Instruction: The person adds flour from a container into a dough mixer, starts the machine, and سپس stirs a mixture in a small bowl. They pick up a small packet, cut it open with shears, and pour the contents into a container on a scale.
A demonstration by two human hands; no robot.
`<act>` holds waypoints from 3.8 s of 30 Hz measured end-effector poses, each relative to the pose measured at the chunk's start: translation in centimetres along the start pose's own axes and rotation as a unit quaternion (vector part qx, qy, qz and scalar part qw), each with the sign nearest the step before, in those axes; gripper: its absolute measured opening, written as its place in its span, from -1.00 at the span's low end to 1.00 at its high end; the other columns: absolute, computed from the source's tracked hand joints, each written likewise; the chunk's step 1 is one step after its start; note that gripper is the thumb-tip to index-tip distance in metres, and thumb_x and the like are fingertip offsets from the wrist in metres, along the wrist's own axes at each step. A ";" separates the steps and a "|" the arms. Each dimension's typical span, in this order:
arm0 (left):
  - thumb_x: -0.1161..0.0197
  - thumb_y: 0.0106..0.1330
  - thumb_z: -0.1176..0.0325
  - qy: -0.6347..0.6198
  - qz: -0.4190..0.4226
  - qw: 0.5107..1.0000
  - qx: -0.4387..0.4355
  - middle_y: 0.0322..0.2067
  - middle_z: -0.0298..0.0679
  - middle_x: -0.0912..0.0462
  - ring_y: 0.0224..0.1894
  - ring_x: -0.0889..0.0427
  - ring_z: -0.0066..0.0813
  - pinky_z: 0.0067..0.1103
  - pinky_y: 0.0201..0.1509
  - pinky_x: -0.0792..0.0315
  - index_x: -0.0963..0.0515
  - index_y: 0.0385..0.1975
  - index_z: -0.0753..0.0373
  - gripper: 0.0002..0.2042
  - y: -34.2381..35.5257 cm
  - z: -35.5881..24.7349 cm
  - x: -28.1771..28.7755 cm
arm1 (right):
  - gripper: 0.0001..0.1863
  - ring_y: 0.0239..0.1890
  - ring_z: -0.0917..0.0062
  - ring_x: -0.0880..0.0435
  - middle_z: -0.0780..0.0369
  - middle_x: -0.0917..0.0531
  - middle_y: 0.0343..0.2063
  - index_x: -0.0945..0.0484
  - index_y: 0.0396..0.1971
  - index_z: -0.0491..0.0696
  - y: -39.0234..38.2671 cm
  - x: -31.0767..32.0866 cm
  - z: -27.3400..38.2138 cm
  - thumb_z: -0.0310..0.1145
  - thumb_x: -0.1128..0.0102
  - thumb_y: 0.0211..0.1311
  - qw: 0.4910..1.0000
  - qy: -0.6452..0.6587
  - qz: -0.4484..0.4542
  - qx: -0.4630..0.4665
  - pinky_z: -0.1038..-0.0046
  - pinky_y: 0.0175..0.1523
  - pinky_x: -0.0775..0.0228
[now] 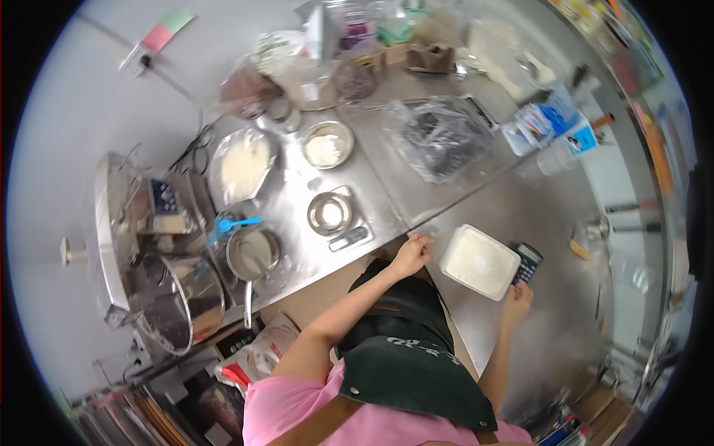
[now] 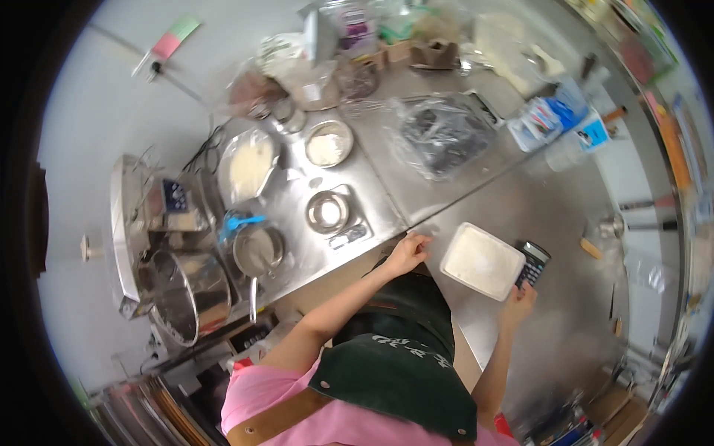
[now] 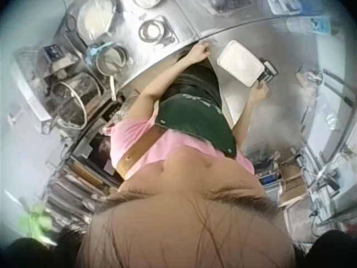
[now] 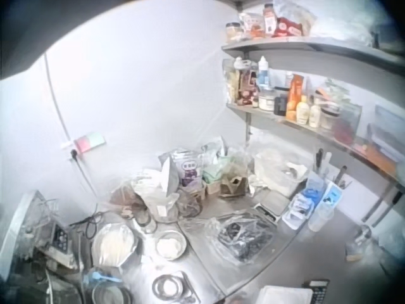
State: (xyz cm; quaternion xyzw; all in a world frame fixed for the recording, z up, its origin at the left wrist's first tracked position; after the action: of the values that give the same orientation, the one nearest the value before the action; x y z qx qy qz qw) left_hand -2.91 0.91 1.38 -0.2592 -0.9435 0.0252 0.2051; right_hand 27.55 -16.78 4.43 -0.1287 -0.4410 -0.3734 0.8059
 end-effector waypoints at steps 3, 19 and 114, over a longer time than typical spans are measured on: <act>-0.28 0.16 0.49 -0.039 -0.017 0.999 0.007 -0.34 -0.13 -0.54 -0.38 -0.58 -0.32 -0.48 -0.23 -0.48 -0.59 -0.33 0.34 -0.88 -0.1 -0.1 4.0 | -0.70 -0.19 0.46 -0.65 0.14 -0.66 -0.21 -0.56 -0.05 -0.17 -1.2 0.7 2.7 -0.54 -0.25 0.19 1.000 0.025 0.016 -0.010 0.47 -0.13 -0.52; -0.27 0.22 0.45 -0.122 0.004 0.991 0.046 -0.48 -0.19 -0.59 -0.41 -0.60 -0.40 -0.52 -0.29 -0.47 -0.58 -0.39 0.29 -0.94 -3.5 2.1 7.4 | -0.71 -0.09 0.44 -0.66 0.13 -0.65 -0.11 -0.50 0.04 -0.23 -4.3 -3.2 7.4 -0.57 -0.04 0.35 0.959 0.256 0.058 -0.108 0.46 0.07 -0.53; 0.05 0.15 0.63 0.000 0.121 0.993 -0.001 0.24 0.25 -0.32 0.33 -0.29 0.12 -0.34 0.39 -0.20 -0.24 0.29 0.44 -0.42 2.7 -6.7 -9.6 | -0.60 0.30 0.14 -0.33 0.16 -0.57 0.07 -0.61 -0.12 -0.14 -1.6 -3.0 8.6 -0.70 -0.05 -0.02 0.969 -0.072 0.177 0.155 0.10 0.39 -0.11</act>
State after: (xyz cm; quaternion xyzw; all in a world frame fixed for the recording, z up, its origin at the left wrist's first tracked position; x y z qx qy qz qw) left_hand 8.58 -1.94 3.51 -0.3716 -0.9052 0.0489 0.2001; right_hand 20.11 -11.79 6.79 -0.1045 -0.5203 -0.1416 0.8357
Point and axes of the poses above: each hand's wrist, its own y-axis towards the middle knuckle, its own x-axis out of the back of the hand, z = x × y, the point moved 1 cm from there along y, towards the middle knuckle
